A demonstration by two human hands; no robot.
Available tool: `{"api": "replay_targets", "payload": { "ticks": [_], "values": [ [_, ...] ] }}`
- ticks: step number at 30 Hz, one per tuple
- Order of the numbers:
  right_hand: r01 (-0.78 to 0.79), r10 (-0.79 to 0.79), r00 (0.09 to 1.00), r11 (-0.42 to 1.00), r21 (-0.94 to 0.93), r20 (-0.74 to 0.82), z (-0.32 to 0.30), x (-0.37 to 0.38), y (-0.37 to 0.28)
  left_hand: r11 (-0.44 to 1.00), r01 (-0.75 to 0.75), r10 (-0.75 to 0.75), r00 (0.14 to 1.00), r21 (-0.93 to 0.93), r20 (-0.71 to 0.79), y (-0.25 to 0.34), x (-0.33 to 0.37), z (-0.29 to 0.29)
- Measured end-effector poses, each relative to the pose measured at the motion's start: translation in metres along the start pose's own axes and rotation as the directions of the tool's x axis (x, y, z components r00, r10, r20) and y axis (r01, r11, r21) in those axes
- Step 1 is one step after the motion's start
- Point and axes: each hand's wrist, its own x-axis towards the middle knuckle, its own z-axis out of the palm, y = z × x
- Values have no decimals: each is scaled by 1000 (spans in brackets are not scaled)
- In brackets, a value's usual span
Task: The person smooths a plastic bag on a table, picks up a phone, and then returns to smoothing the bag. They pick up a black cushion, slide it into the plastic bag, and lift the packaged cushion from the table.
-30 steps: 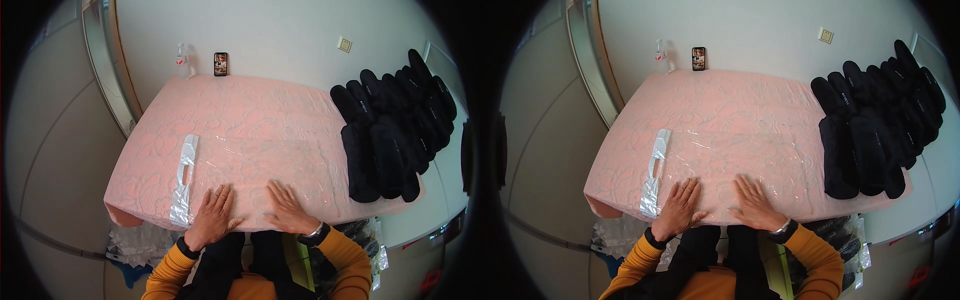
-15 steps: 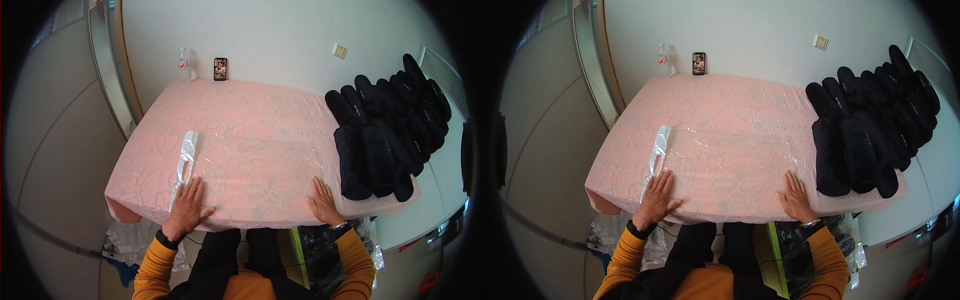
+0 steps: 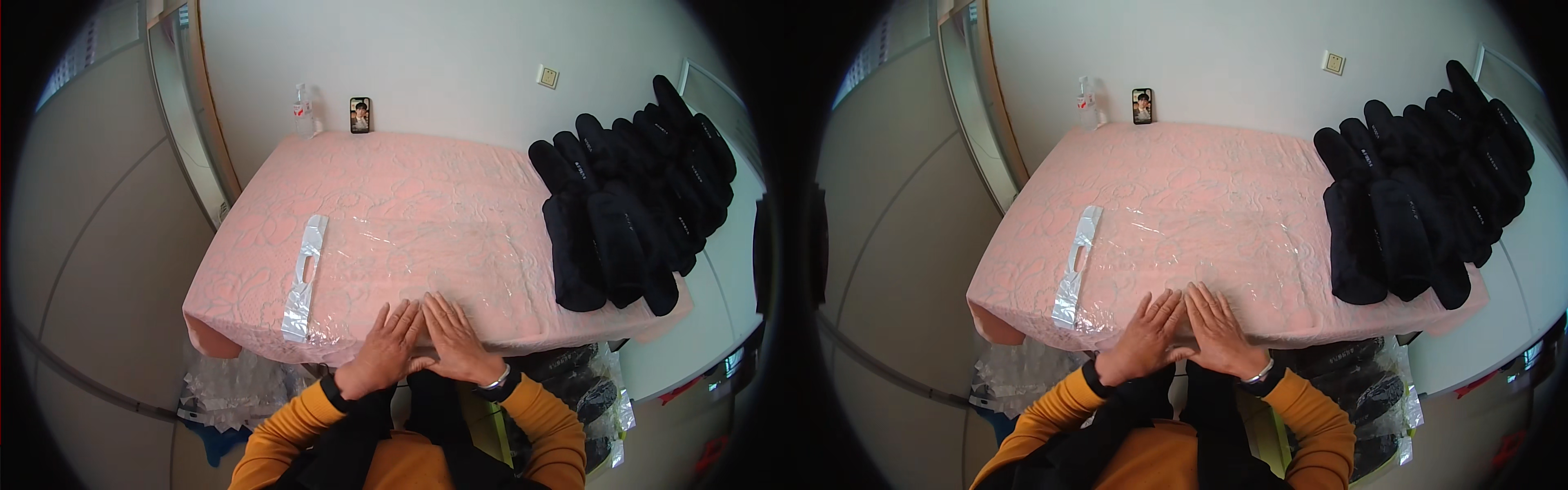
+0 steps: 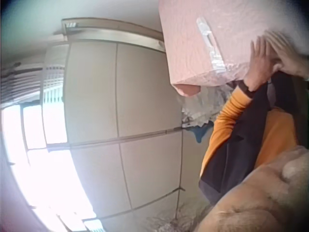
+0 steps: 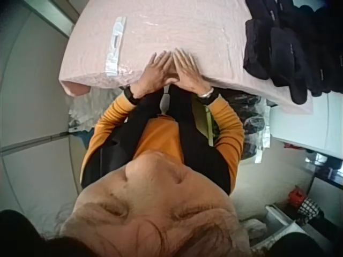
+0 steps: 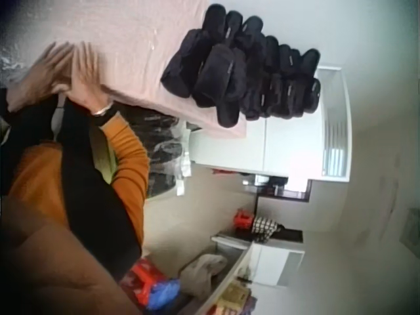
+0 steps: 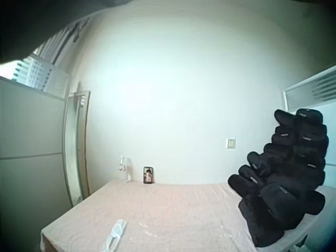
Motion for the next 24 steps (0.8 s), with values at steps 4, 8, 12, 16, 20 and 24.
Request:
{"api": "replay_targets", "payload": {
  "ticks": [4,8,12,16,20,24],
  "values": [
    [46,-45,998,999,-22,42,6,-9,18,994,48,-53,998,103,43,-18,-12,10],
    [-104,116,987,989,-107,114,-17,-33,60,977,67,-73,997,205,23,-47,-26,1],
    [-251,271,957,952,-176,101,-31,-73,94,977,127,-140,988,171,64,-69,-41,-16],
    [-315,336,939,927,-203,78,-27,-89,111,950,222,-243,967,220,71,-95,-59,-25],
    [-304,315,948,934,-187,35,-22,-88,124,928,270,-286,958,258,25,-117,-72,-27],
    [-274,272,962,948,-164,-34,-13,-89,112,894,346,-368,929,285,27,-103,-68,-32]
  ]
}}
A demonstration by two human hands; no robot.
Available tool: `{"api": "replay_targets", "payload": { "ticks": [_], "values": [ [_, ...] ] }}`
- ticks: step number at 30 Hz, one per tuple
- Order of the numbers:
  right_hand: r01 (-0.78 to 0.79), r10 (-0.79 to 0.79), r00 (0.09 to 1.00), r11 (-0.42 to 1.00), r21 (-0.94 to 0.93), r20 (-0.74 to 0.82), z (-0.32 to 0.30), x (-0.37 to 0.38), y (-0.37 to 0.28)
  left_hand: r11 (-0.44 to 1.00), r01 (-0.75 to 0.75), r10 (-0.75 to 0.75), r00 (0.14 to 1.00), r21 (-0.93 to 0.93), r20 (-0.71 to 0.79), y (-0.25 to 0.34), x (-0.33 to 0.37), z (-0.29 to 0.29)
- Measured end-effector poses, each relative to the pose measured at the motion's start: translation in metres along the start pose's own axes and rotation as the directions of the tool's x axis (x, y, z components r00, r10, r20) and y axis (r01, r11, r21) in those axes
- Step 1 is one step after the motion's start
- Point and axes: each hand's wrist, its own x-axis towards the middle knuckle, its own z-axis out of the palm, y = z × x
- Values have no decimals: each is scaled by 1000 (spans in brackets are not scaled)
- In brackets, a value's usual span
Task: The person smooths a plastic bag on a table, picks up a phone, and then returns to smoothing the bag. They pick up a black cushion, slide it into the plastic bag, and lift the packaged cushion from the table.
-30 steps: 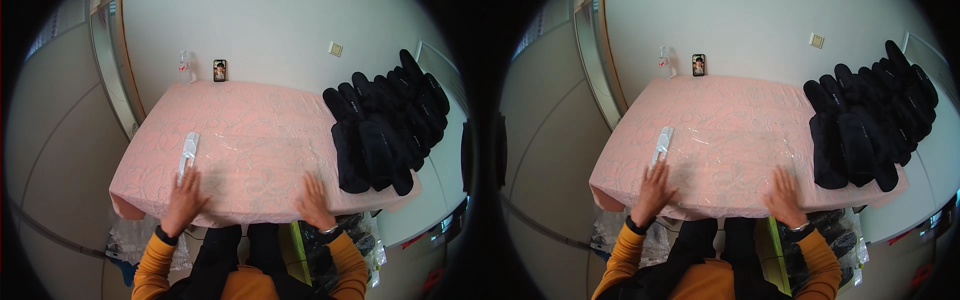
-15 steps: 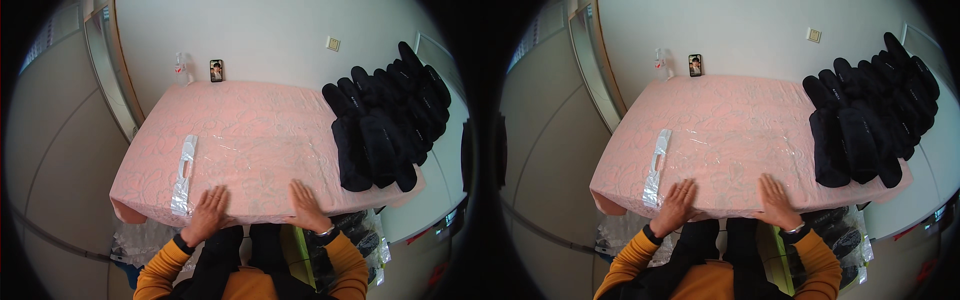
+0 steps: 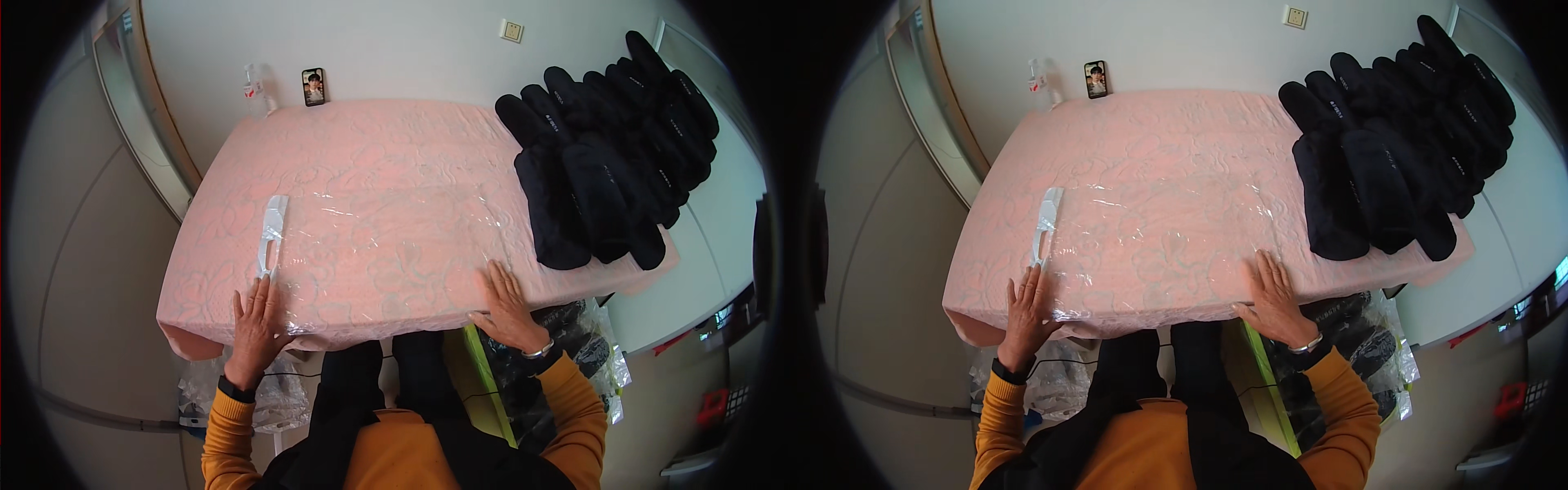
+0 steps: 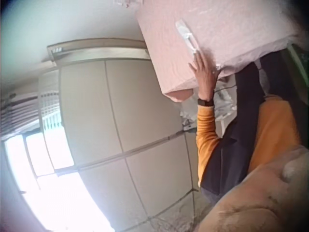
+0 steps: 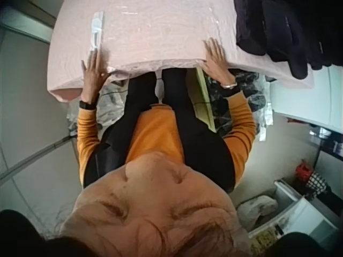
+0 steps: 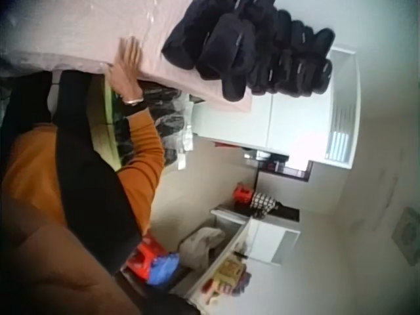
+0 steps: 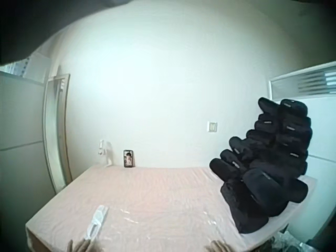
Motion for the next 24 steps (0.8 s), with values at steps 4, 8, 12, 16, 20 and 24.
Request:
{"api": "replay_targets", "payload": {
  "ticks": [4,8,12,16,20,24],
  "values": [
    [-24,18,997,997,-78,-80,9,3,-25,983,-161,145,976,-89,-162,42,12,1],
    [-69,60,977,997,-33,-204,17,23,-58,958,-263,229,944,-119,-237,70,32,10],
    [-65,80,977,995,79,-198,20,38,-101,927,-299,221,923,-225,-316,100,54,22],
    [41,-27,997,978,203,-69,10,32,-121,927,-351,316,922,-134,-224,88,66,29],
    [161,-180,984,882,443,1,10,30,-112,962,-274,261,915,0,-308,50,84,31],
    [221,-215,974,851,476,-68,16,43,-81,988,-109,139,937,109,-320,19,85,39]
  ]
}}
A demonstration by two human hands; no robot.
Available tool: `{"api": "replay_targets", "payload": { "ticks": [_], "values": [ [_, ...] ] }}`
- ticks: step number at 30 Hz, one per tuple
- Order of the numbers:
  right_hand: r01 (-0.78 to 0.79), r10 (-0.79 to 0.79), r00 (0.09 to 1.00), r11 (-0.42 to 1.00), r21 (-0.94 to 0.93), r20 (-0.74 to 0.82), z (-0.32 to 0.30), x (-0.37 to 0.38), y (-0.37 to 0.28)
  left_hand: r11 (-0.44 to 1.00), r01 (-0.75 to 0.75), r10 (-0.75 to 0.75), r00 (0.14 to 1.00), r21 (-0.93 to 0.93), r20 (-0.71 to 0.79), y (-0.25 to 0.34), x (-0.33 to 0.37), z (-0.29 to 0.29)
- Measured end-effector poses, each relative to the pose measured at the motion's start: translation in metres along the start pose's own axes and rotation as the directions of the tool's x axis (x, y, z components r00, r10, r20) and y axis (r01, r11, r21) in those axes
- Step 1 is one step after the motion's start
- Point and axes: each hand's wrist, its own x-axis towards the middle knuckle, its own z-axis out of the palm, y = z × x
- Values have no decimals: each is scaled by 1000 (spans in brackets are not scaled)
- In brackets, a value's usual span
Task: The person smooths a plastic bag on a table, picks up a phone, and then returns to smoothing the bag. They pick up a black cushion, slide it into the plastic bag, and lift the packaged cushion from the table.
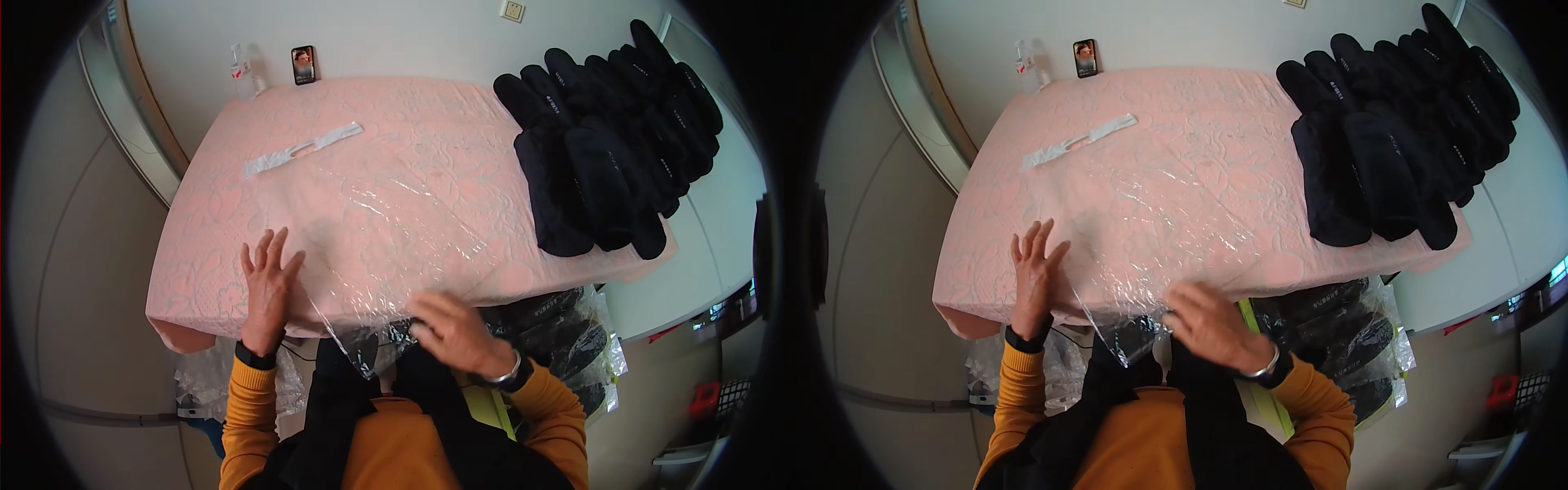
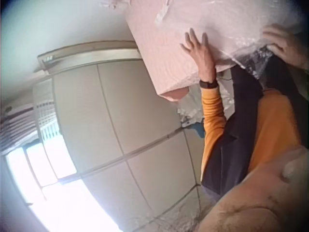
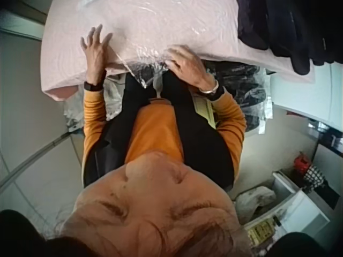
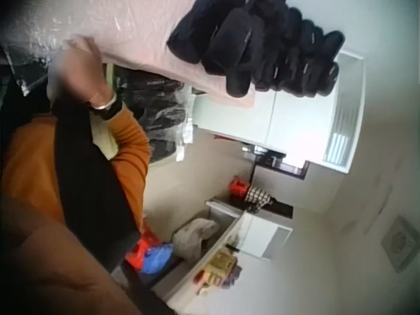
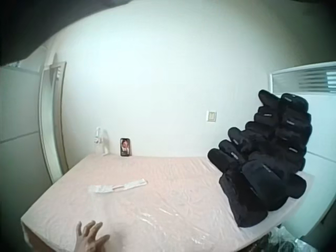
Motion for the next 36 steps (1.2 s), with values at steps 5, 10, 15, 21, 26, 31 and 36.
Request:
{"api": "replay_targets", "payload": {
  "ticks": [5,10,15,21,26,31,36],
  "values": [
    [-156,40,958,904,-399,-284,-19,11,60,991,123,-127,986,-49,-108,-6,-13,-7],
    [-362,219,898,860,-359,-382,-24,4,86,576,504,-526,831,-643,179,34,-71,-23],
    [-365,212,889,863,-348,-406,-32,-3,80,273,532,-426,814,-801,395,77,-82,-44],
    [-350,388,839,922,167,-382,-27,-28,59,349,509,-543,794,-787,272,44,-45,-48],
    [-267,353,858,927,262,-373,-30,-25,34,689,372,-460,888,-622,22,11,-28,-24],
    [-277,297,899,955,109,-321,-38,-16,44,842,353,-408,912,-407,-53,6,-27,-25],
    [-177,84,940,949,-261,-331,-23,22,27,854,253,-335,936,-454,-108,47,-17,-9]
  ]
}}
